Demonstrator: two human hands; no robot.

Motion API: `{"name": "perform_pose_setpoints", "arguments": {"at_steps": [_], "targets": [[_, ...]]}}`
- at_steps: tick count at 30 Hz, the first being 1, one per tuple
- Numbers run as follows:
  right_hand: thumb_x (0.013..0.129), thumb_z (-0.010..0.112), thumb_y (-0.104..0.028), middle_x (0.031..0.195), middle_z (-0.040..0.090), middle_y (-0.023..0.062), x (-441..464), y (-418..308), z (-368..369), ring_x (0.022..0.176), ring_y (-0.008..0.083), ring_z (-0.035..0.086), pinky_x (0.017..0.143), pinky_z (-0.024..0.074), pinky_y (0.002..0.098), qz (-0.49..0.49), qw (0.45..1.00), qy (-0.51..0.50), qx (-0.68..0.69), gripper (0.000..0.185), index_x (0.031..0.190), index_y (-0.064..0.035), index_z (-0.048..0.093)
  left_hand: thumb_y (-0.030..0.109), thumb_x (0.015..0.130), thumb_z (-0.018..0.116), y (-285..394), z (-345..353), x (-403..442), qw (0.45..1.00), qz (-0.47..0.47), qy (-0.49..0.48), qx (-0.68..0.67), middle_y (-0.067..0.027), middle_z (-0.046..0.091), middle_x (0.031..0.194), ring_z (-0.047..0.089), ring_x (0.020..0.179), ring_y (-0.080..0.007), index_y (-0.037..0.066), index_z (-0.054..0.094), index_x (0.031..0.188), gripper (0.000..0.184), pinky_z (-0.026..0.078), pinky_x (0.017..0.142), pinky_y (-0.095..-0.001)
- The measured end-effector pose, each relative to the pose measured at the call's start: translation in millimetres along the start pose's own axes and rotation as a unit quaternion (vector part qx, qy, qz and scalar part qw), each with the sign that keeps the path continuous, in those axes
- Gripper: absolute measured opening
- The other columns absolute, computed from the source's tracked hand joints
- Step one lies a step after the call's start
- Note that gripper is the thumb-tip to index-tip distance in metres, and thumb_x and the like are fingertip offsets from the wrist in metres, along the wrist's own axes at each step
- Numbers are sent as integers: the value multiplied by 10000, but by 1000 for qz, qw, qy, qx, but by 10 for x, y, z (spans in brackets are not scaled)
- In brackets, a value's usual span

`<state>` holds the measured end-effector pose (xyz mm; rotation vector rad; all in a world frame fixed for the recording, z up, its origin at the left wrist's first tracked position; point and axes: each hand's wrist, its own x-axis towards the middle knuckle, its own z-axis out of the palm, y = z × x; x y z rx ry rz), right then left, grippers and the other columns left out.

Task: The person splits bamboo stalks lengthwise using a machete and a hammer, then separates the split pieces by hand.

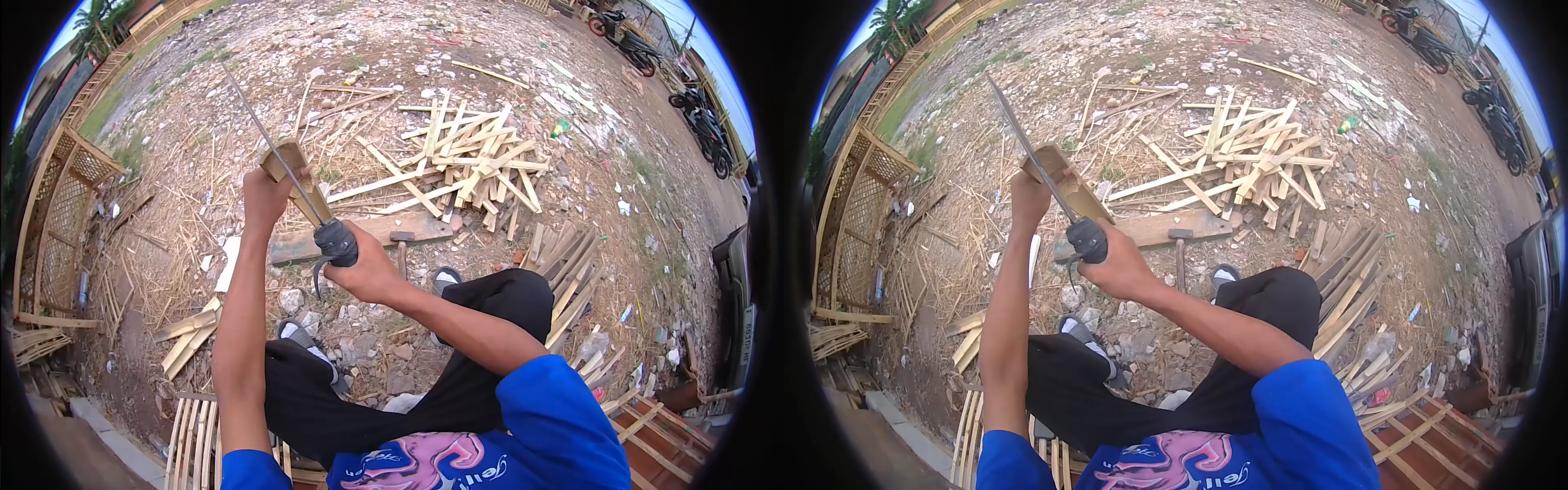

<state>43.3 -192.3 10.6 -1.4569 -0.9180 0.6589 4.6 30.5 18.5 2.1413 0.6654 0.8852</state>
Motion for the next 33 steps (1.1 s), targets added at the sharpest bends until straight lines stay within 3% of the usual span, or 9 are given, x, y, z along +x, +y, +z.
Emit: {"name": "perform_pose_setpoints", "arguments": {"at_steps": [3,6,12,21,24,27,30,31,33], "targets": [[715,704,-153,985,656,166,12,-24,-101,913,300,640,825,488,384,34,999,5,0,447,1127,-38,573,247,787,814,60,139,87,999,9,-28,-22,-104,717,713,678,647,-139,-34,736,936,328,511,585,-309],[717,713,-164,978,659,166,28,232,-130,905,308,641,822,491,388,115,993,23,-6,453,1129,-37,573,258,788,817,25,290,63,995,-48,-85,10,-113,725,777,687,687,-169,-36,722,975,361,530,619,-325],[718,731,-186,969,662,183,55,294,-168,896,328,648,818,497,399,87,995,43,-24,482,1144,-32,567,242,802,808,-478,506,13,993,-43,-104,-14,-149,729,844,705,746,-215,-41,700,1011,368,548,671,-343],[714,715,-169,919,662,186,45,218,-112,865,334,649,803,500,401,74,995,58,-25,470,1133,-23,560,160,805,759,-391,426,4,992,-48,-97,58,-177,726,812,724,764,-257,-77,691,994,311,544,680,-345],[728,709,-187,887,638,114,73,192,-119,798,237,598,781,484,358,64,995,70,-21,411,1092,-45,581,156,801,753,-364,450,50,996,-33,-76,25,-187,726,829,720,773,-251,-77,694,989,305,543,688,-350],[726,716,-193,888,642,119,77,219,-106,802,239,608,778,487,358,105,992,63,-25,408,1084,-47,584,153,798,758,-279,439,11,991,-62,-108,58,-192,726,902,718,801,-254,-73,684,1013,320,545,704,-360],[712,710,-179,934,671,199,91,296,-60,877,355,656,793,494,408,81,993,75,-31,444,1097,-19,556,150,790,768,-382,477,-40,989,-55,-126,55,-189,717,986,716,830,-271,-70,656,1071,374,547,718,-374],[711,713,-183,932,670,202,104,299,-52,877,357,655,794,495,409,80,993,79,-33,455,1103,-17,552,149,785,780,-384,464,-58,984,-82,-153,36,-191,687,1104,708,861,-281,-53,581,1197,500,550,732,-385],[709,719,-191,927,668,207,121,299,-47,877,363,653,796,496,412,82,992,85,-40,477,1116,-13,544,178,810,768,-376,421,-95,991,-72,-116,14,-185,666,1140,688,904,-268,-34,536,1251,542,542,758,-378]]}}
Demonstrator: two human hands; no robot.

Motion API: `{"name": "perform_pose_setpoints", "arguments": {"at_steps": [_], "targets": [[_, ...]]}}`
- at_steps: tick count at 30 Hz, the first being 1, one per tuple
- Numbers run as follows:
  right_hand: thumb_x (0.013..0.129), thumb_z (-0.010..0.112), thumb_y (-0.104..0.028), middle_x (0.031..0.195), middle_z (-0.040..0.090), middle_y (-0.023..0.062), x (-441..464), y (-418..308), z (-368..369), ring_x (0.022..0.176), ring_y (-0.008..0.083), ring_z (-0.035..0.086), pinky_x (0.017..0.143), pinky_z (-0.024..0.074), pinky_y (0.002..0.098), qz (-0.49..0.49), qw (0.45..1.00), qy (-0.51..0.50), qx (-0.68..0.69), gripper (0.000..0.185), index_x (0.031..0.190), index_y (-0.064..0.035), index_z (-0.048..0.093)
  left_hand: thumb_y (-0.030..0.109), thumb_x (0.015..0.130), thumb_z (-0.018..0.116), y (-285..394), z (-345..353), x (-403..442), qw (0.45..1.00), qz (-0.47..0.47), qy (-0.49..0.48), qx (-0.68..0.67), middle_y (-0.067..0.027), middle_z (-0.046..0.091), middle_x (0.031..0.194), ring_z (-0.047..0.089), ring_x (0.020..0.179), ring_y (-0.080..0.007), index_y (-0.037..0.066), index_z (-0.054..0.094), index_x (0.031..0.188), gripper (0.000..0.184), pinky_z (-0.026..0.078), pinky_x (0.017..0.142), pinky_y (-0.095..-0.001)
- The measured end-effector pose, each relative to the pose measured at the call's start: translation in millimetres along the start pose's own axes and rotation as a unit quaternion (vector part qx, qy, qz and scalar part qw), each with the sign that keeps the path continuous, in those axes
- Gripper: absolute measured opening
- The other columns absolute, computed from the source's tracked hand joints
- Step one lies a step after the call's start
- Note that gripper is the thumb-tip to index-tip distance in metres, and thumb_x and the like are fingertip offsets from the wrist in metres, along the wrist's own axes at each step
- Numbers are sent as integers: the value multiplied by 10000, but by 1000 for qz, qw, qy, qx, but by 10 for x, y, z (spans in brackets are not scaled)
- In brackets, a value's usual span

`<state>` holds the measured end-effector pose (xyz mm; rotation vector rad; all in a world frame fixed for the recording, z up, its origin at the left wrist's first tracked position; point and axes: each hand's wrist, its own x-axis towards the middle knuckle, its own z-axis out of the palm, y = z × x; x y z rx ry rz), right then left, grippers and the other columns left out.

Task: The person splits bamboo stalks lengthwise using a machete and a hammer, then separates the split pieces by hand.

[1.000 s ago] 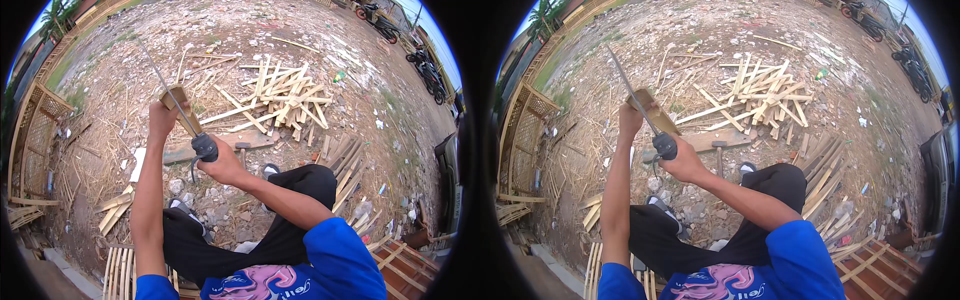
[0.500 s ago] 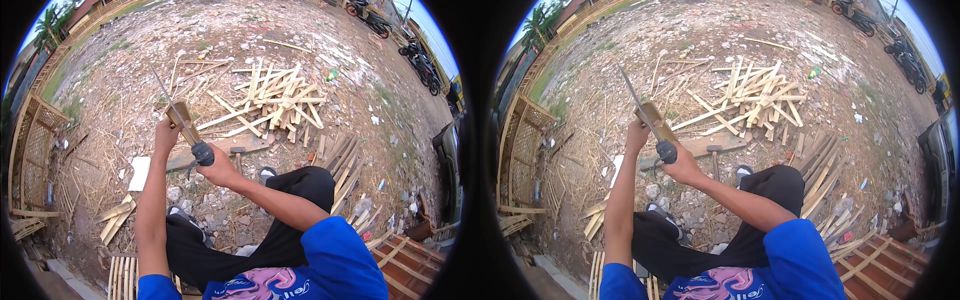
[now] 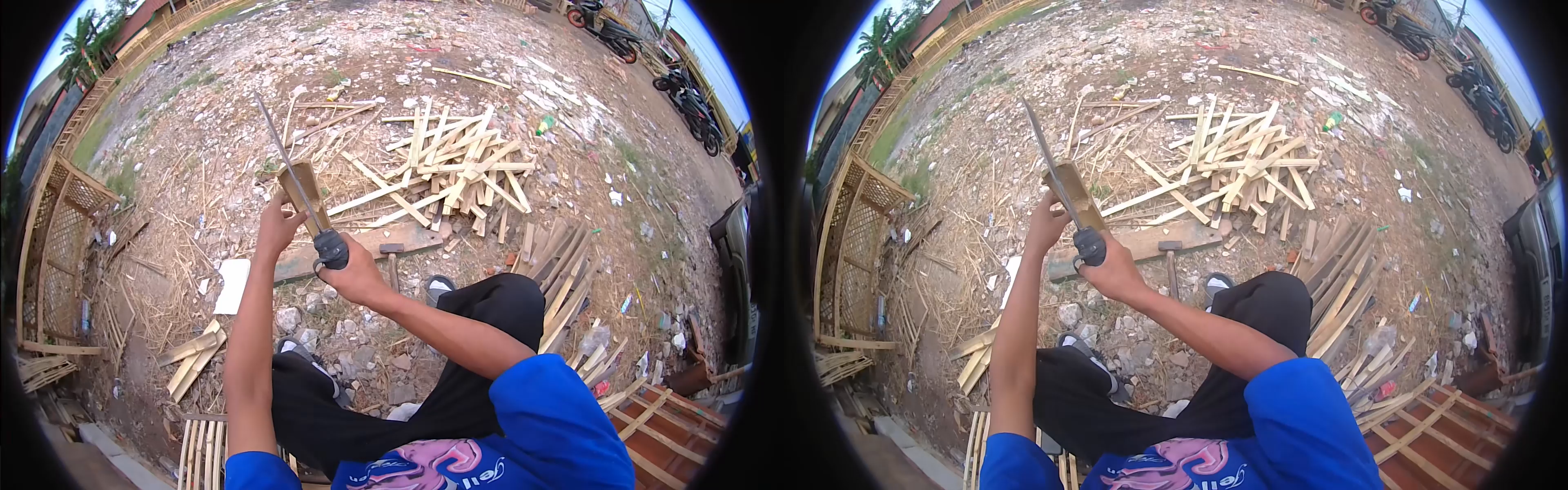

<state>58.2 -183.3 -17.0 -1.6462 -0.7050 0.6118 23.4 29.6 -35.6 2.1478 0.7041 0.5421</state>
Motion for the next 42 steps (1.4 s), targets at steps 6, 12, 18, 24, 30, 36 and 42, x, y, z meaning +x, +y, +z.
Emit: {"name": "perform_pose_setpoints", "arguments": {"at_steps": [6,12,18,24,30,36,42], "targets": [[718,730,-207,968,668,188,130,121,173,888,332,663,798,508,404,-2,998,24,55,533,1163,-3,520,501,937,597,633,-221,-659,946,-245,-16,-213,-114,622,1130,597,1007,-205,40,516,1276,578,508,837,-374],[734,790,-234,994,639,202,87,-65,270,909,299,667,795,517,394,35,991,-24,129,608,1160,34,449,505,966,545,843,-218,-1202,905,-273,-118,-305,-81,588,1225,585,1065,-209,78,517,1323,558,499,903,-449],[755,770,-181,1035,595,282,67,30,371,948,338,653,807,516,402,1,992,-28,126,702,1214,48,290,493,953,591,935,-224,-1301,922,-239,-116,-282,-56,615,1174,605,1062,-179,62,535,1298,555,516,878,-408],[742,770,-174,1099,570,306,-36,-145,382,993,354,646,833,514,403,-38,992,-65,98,796,1277,42,221,452,983,564,586,-187,-1230,926,-202,-56,-313,-57,637,1111,622,1011,-160,21,549,1256,511,494,892,-335],[716,818,-199,1160,561,277,-43,-183,304,1015,299,631,873,497,383,-100,990,-102,3,940,1378,11,184,440,999,537,629,-240,-1227,926,-191,-58,-322,-72,636,1104,621,1007,-159,14,538,1255,497,490,892,-323],[738,846,-293,1106,622,235,53,-421,-140,1010,238,627,889,484,355,12,963,-260,69,987,1428,-15,196,531,985,509,852,-384,-1225,901,-222,-53,-370,-68,660,934,640,824,-153,13,546,1174,553,515,758,-307],[806,787,-396,1060,683,229,180,-320,-170,985,269,666,827,515,360,-43,970,-241,-16,770,1332,35,427,554,989,466,684,-411,-1138,900,-209,-30,-381,-122,687,860,685,785,-188,14,527,1139,564,552,746,-322]]}}
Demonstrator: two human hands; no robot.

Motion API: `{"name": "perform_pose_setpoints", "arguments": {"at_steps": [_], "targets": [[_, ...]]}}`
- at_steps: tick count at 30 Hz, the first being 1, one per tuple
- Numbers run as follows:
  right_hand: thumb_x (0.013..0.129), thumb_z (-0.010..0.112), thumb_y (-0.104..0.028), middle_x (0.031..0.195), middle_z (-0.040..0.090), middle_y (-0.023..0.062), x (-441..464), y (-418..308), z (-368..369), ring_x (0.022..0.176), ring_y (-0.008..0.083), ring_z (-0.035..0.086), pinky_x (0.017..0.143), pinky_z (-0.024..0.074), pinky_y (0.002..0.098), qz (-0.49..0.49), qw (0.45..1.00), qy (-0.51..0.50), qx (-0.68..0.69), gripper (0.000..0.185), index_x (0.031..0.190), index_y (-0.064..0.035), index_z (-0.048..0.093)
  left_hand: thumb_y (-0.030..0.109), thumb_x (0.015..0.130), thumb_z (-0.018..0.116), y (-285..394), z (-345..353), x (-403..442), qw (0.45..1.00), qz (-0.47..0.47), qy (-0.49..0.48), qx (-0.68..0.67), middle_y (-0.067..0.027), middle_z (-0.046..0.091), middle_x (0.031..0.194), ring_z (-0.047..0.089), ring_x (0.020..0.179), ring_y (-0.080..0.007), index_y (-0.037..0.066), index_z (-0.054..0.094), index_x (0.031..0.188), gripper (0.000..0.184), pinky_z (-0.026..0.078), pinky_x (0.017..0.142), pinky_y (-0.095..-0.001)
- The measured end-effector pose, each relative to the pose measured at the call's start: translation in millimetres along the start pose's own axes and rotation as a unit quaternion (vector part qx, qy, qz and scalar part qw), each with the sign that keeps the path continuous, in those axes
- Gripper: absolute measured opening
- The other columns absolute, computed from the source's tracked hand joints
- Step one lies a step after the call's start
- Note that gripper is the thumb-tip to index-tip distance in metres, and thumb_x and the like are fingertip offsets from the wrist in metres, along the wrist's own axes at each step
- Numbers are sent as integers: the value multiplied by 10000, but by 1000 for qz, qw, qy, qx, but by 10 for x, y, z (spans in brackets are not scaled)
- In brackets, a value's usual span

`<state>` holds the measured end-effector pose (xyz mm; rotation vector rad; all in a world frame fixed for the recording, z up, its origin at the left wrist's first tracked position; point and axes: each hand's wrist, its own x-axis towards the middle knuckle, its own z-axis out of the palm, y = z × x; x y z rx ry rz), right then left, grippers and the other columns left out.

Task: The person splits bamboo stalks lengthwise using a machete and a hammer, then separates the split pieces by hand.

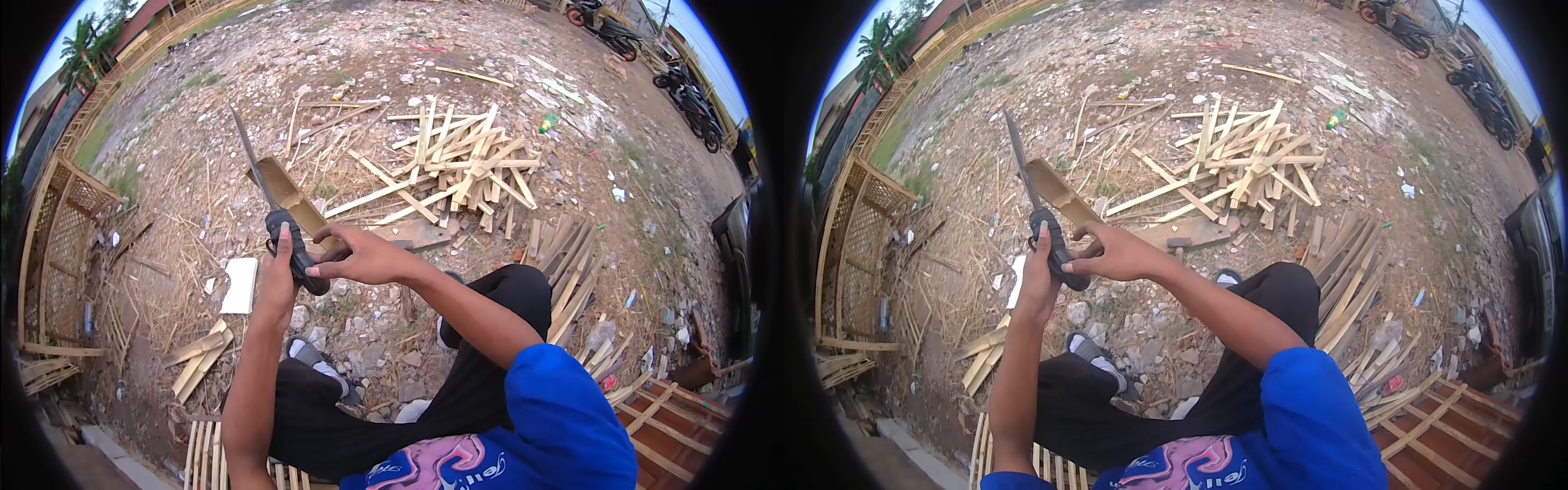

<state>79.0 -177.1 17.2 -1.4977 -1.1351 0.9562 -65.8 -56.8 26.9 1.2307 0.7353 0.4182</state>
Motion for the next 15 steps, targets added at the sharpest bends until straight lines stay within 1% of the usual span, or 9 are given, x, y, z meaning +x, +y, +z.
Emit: {"name": "perform_pose_setpoints", "arguments": {"at_steps": [1,2,3,6,7,9,10,12,15], "targets": [[820,781,-393,1033,686,214,-22,-93,-83,954,240,661,817,507,345,12,999,11,-31,706,1298,27,475,557,989,463,40,24,-21,1000,6,12,0,-124,689,842,687,777,-190,10,526,1138,570,553,745,-320],[834,774,-390,1006,689,198,-22,-132,-157,923,211,657,806,498,329,24,998,17,-60,645,1264,18,522,585,973,474,71,65,-89,1000,12,5,10,-118,677,830,674,765,-196,34,553,1049,562,531,737,-332],[847,753,-417,948,706,187,25,-27,-211,865,199,665,777,496,312,14,994,46,-94,610,1228,16,555,606,966,466,55,18,-54,999,-8,2,42,-95,652,780,672,746,-203,38,543,1042,579,529,714,-335],[840,740,-343,872,706,176,94,215,-337,789,237,689,715,525,352,46,977,126,-163,481,1149,-3,596,616,962,463,23,-51,-31,999,-8,22,49,-64,596,709,668,714,-211,42,506,1012,578,526,676,-340],[823,734,-346,870,700,184,165,474,-372,805,266,690,710,525,357,60,960,146,-233,480,1141,-12,601,638,964,435,88,27,-88,997,6,36,63,-68,607,691,655,666,-180,61,495,1006,581,504,606,-296],[797,697,-394,895,703,169,230,1077,-373,852,314,686,765,520,413,130,931,163,-301,483,1127,-50,620,642,960,443,76,23,-87,996,4,44,71,-60,588,685,627,634,-167,78,478,1010,567,500,591,-299],[791,671,-380,976,699,192,212,1466,-366,924,345,675,824,516,445,173,917,151,-325,473,1136,-59,622,643,958,447,70,15,-81,997,2,44,69,-57,583,683,618,626,-163,79,476,1011,566,498,588,-299],[785,661,-358,1074,683,208,0,2152,-315,1005,360,658,867,514,457,246,884,119,-378,466,1141,-59,621,644,954,455,63,-14,-71,997,-1,47,63,-50,573,680,601,610,-156,83,471,1013,565,494,582,-299],[776,686,-393,1174,632,285,-501,3296,-67,1126,405,613,954,492,458,440,841,139,-281,627,1222,30,561,638,957,457,86,-106,-49,996,-12,53,64,-42,557,668,594,608,-151,88,466,1014,553,490,575,-301]]}}
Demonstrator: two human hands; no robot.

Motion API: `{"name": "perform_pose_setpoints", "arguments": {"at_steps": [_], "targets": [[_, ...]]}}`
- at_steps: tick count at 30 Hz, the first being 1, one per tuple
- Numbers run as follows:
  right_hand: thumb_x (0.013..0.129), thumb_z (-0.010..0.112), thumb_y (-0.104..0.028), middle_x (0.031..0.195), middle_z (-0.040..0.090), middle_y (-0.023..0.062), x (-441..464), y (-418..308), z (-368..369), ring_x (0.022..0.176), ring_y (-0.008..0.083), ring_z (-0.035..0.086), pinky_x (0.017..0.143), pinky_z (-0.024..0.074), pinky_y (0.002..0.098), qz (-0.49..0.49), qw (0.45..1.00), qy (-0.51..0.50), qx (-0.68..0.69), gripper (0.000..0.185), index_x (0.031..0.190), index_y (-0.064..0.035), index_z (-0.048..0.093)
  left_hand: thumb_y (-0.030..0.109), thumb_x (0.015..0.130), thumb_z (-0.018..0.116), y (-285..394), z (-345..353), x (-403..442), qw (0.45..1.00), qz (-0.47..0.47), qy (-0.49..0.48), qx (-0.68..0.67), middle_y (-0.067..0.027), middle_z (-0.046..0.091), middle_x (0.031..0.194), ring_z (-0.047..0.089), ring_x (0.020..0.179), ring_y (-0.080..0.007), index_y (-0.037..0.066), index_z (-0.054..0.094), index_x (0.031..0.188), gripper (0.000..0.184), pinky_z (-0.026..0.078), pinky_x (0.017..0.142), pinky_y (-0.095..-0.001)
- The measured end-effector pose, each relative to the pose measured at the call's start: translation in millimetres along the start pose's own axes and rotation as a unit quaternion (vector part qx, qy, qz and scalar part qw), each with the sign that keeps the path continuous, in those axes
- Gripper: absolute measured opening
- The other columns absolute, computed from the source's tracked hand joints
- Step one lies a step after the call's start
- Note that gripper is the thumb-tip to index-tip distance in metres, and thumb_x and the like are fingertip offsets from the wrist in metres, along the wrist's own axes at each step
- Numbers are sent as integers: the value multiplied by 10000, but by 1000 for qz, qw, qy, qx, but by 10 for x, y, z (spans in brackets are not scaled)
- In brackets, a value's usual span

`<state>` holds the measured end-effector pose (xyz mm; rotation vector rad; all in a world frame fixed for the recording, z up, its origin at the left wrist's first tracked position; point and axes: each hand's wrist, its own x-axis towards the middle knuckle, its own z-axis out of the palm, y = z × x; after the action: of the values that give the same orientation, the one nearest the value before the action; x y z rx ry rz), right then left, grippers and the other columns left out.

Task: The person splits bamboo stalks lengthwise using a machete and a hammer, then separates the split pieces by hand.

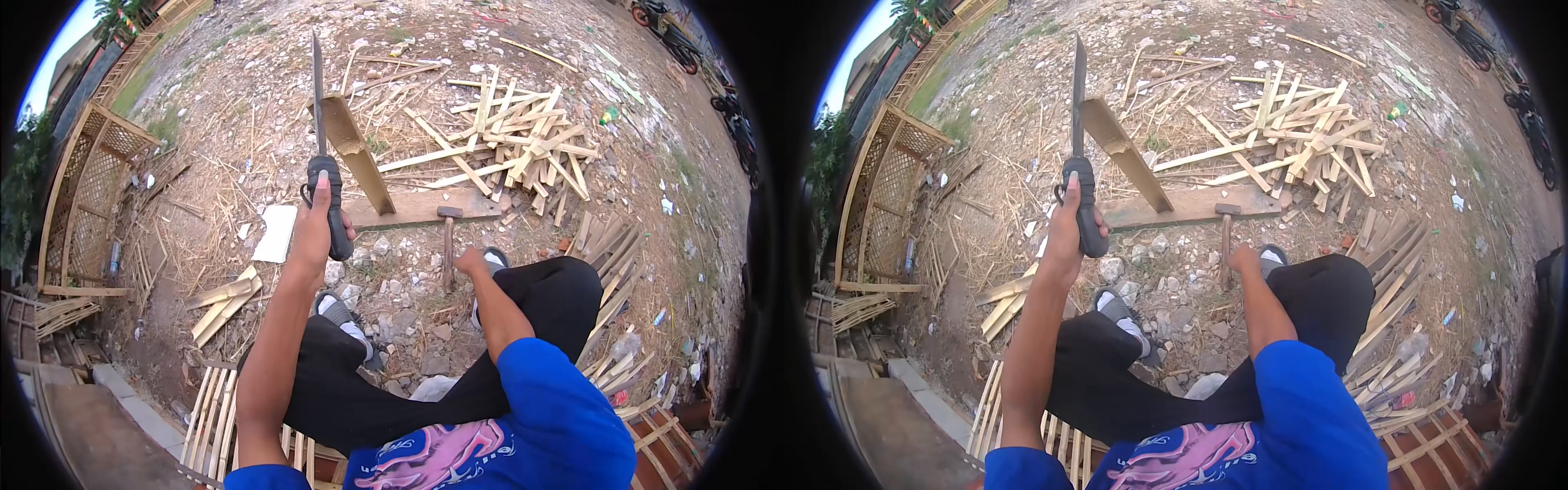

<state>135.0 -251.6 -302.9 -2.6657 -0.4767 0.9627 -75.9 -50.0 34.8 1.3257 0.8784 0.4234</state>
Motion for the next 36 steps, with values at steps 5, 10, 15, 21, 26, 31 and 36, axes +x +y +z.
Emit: {"name": "perform_pose_setpoints", "arguments": {"at_steps": [5,10,15,21,26,31,36], "targets": [[790,712,-366,1206,621,268,-7,85,441,1126,419,611,967,483,482,58,998,-2,23,775,1367,32,381,601,965,482,65,52,-91,999,3,12,-43,-32,541,649,577,553,-139,102,474,951,500,475,515,-276],[789,716,-308,1159,634,262,-22,-175,573,1104,424,617,938,491,497,56,996,10,68,716,1338,-15,362,591,969,486,129,94,-146,998,-9,29,-53,-25,515,630,557,531,-139,95,479,895,501,477,520,-278],[758,793,-286,1194,628,197,108,-102,779,1109,379,620,924,504,503,76,996,19,52,717,1311,-72,390,574,977,482,102,70,-141,998,3,22,-63,-28,516,630,547,518,-141,94,486,925,482,469,510,-280],[775,740,-303,1172,630,247,128,-240,716,1116,399,611,938,493,482,106,989,48,93,670,1298,-12,438,569,982,476,74,72,-133,999,7,26,-47,-24,523,626,552,516,-131,102,479,953,467,461,484,-271],[758,729,-377,1230,607,280,58,-382,322,1142,423,593,965,471,482,92,984,43,149,763,1332,24,427,613,956,489,56,32,-115,999,4,14,-34,-33,534,638,563,532,-132,105,464,947,509,465,490,-266],[745,652,-231,970,669,324,416,-305,91,981,440,659,847,526,482,-3,976,104,193,360,911,88,668,622,942,509,91,79,-158,999,12,19,-36,-36,531,634,556,528,-135,89,471,944,535,460,492,-271],[771,661,-180,776,669,182,542,-995,-950,716,282,667,656,504,418,-137,927,151,314,300,931,72,639,607,951,505,89,79,-120,1000,13,8,-16,-36,544,636,553,514,-138,104,452,951,506,469,499,-280]]}}
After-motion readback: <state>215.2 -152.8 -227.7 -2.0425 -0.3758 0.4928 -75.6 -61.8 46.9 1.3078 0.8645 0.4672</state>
